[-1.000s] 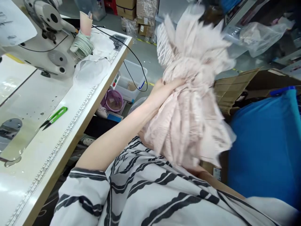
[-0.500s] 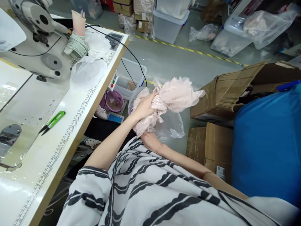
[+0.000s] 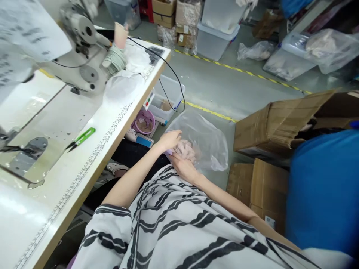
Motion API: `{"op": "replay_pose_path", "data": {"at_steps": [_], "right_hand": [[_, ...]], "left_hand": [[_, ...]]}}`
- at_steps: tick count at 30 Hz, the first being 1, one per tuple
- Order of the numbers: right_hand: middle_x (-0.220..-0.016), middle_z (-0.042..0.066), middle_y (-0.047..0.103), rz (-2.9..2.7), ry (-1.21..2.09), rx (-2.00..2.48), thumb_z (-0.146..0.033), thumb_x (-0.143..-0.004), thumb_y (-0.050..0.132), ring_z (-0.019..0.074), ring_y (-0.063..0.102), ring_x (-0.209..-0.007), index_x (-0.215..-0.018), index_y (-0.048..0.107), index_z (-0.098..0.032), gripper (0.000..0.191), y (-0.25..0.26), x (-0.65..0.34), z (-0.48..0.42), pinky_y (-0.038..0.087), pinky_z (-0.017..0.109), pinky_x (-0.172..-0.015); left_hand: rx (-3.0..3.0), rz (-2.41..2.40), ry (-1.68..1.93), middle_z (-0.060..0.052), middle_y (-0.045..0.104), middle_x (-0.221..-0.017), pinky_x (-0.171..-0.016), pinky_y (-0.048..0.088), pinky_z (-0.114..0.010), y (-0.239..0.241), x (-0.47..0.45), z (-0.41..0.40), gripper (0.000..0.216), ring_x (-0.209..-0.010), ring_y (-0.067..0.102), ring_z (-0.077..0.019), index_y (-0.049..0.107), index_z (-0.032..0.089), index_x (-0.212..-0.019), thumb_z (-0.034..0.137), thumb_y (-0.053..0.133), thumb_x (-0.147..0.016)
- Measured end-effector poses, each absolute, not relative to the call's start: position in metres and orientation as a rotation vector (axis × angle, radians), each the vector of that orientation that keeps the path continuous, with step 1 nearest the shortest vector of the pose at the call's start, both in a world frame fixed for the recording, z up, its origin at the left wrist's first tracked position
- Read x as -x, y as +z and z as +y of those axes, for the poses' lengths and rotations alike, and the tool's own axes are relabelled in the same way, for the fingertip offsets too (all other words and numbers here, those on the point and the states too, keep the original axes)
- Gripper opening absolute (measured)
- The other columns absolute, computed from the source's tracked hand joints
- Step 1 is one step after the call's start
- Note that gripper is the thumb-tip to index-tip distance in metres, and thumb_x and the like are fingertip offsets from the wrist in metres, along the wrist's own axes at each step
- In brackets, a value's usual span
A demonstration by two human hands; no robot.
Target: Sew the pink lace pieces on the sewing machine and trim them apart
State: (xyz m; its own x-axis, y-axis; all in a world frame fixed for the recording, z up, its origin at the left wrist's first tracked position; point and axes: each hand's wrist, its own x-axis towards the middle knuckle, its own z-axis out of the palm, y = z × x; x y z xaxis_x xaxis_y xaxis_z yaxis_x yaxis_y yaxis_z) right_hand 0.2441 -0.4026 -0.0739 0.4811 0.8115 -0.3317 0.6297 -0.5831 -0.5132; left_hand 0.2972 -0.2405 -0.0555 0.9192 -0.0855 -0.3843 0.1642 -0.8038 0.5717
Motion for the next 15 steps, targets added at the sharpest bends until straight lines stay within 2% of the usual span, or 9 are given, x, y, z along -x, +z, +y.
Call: {"op": "replay_pose_path", "data": {"at_steps": [3,5,7,9,10,12,14,15], "right_hand": [[-0.145,0.01,0.059,-1.189,0.669,2.458,-0.035,-0.104,0.045,0.0275,0.065,-0.12,-0.141,0.058,-0.021,0.042,-0.061,-0.261,-0.412,0.059,0.039,-0.09],[-0.132,0.009,0.069,-1.152,0.505,2.475,-0.04,-0.104,0.045,0.0287,0.065,-0.117,-0.122,0.071,-0.021,0.037,-0.045,-0.283,-0.418,0.058,0.042,-0.09],[-0.117,0.008,0.075,-1.206,0.379,2.362,-0.042,-0.103,0.047,0.0273,0.068,-0.106,-0.105,0.076,-0.023,0.035,-0.022,-0.308,-0.416,0.057,0.042,-0.087],[-0.102,0.006,0.077,-1.293,0.327,2.147,-0.042,-0.102,0.051,0.0238,0.068,-0.092,-0.093,0.076,-0.024,0.032,0.007,-0.331,-0.401,0.056,0.039,-0.081],[-0.098,0.006,0.077,-1.348,0.326,2.016,-0.041,-0.1,0.054,0.0223,0.068,-0.089,-0.091,0.076,-0.024,0.03,0.022,-0.341,-0.387,0.055,0.038,-0.08],[-0.105,0.006,0.075,-1.443,0.344,1.762,-0.038,-0.098,0.059,0.0206,0.068,-0.095,-0.096,0.076,-0.025,0.022,0.047,-0.354,-0.351,0.056,0.035,-0.083],[-0.118,0.007,0.072,-1.494,0.298,1.61,-0.035,-0.096,0.061,0.0201,0.068,-0.101,-0.105,0.075,-0.025,0.02,0.061,-0.362,-0.305,0.056,0.034,-0.085],[-0.122,0.007,0.07,-1.523,0.27,1.589,-0.034,-0.096,0.06,0.0193,0.069,-0.098,-0.108,0.074,-0.024,0.021,0.064,-0.366,-0.28,0.056,0.034,-0.085]], "left_hand": [[-2.383,0.098,-0.365,-0.009,0.066,-0.138,-0.113,0.042,-0.03,-0.044,-0.279,-0.234,0.042,-0.13,0.06,-0.02,0.061,0.016,-0.134,0.028,0.032,-0.106],[-2.343,0.11,-0.259,-0.004,0.07,-0.132,-0.107,0.046,-0.026,-0.033,-0.261,-0.227,0.046,-0.122,0.065,-0.0168,0.063,0.021,-0.132,0.037,0.027,-0.108],[-2.329,0.112,-0.141,-0.001,0.073,-0.125,-0.102,0.048,-0.026,-0.02,-0.237,-0.221,0.041,-0.115,0.067,-0.0176,0.065,0.026,-0.128,0.048,0.038,-0.105],[-2.334,0.151,0.087,-0.004,0.076,-0.109,-0.098,0.049,-0.03,-0.006,-0.209,-0.214,0.034,-0.103,0.069,-0.0214,0.071,0.022,-0.112,0.05,0.059,-0.096],[-2.313,0.197,0.214,-0.004,0.076,-0.099,-0.091,0.051,-0.03,0.002,-0.194,-0.209,0.027,-0.093,0.069,-0.0204,0.072,0.02,-0.102,0.044,0.06,-0.096],[-2.195,0.399,0.425,-0.004,0.073,-0.088,-0.074,0.05,-0.026,0.019,-0.163,-0.197,0.023,-0.076,0.065,-0.0158,0.07,0.018,-0.091,0.033,0.055,-0.098],[-2.044,0.705,0.603,-0.002,0.071,-0.085,-0.063,0.046,-0.023,0.037,-0.132,-0.18,0.022,-0.068,0.06,-0.0135,0.069,0.018,-0.094,0.036,0.057,-0.097],[-1.966,0.849,0.687,-0.002,0.07,-0.084,-0.058,0.044,-0.023,0.045,-0.117,-0.169,0.023,-0.066,0.058,-0.0132,0.069,0.018,-0.096,0.039,0.058,-0.095]]}}
